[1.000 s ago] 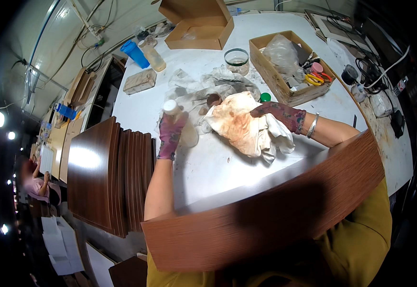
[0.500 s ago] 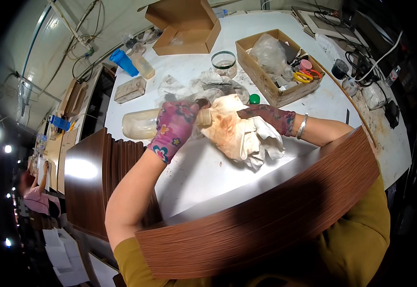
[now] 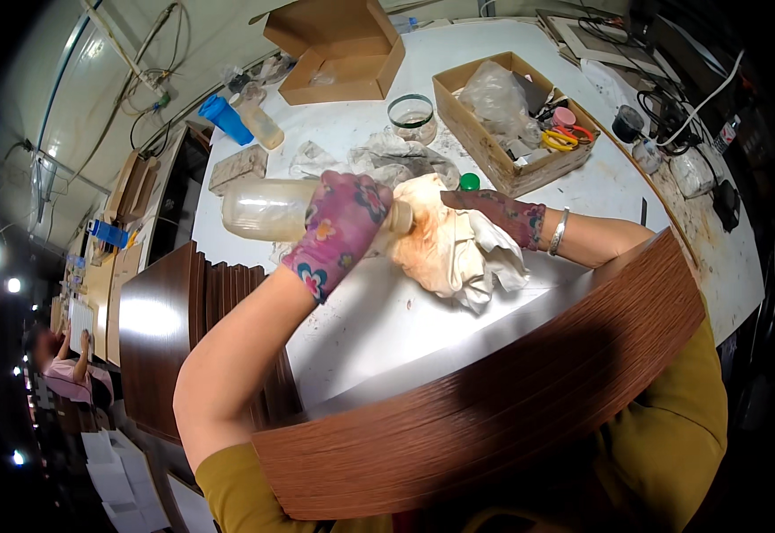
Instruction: The person applies liquid from a bottle to a cloth, wipes the surfaces and edges of a wooden panel, carries the panel to a separate stack, and then returns to the workbench to wipe another panel.
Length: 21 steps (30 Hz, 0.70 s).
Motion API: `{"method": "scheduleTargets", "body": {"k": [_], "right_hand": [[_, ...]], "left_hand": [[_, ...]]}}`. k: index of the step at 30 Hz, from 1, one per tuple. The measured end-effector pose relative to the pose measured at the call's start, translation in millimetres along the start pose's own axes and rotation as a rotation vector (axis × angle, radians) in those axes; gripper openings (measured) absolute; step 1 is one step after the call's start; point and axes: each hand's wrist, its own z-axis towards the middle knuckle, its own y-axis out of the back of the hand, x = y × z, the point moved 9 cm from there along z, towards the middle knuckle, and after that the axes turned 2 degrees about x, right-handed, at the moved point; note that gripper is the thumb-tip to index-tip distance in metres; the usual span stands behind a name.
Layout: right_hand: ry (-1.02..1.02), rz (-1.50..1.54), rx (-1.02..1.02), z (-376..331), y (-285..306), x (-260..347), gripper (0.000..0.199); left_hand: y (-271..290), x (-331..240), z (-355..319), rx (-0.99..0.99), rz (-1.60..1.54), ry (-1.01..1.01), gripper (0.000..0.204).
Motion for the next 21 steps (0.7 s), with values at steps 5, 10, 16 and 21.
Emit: {"method": "scheduleTargets", "body": {"k": [5,10,16,21], "right_hand": [[-0.017,0.005,-0.028,1,1,-2,0.052],[-0.021,0.064,0.024,-3,-10,0,0.057],[0.072,0.066,-0.012,-9,-10,14,0.054],[0.072,0.088,-0.015,2,14,11,0.058]], "left_hand": [[-21,18,-8,0.117,-0.063,0.057,0.028],[-10,-12,-11,0.028,-0.1,-0.009,0.03],[-57,66,-38,0.032,-0.693,0.523,0.059],[-116,109,-91,-0.181,-1.217,0.863,0.055]]}}
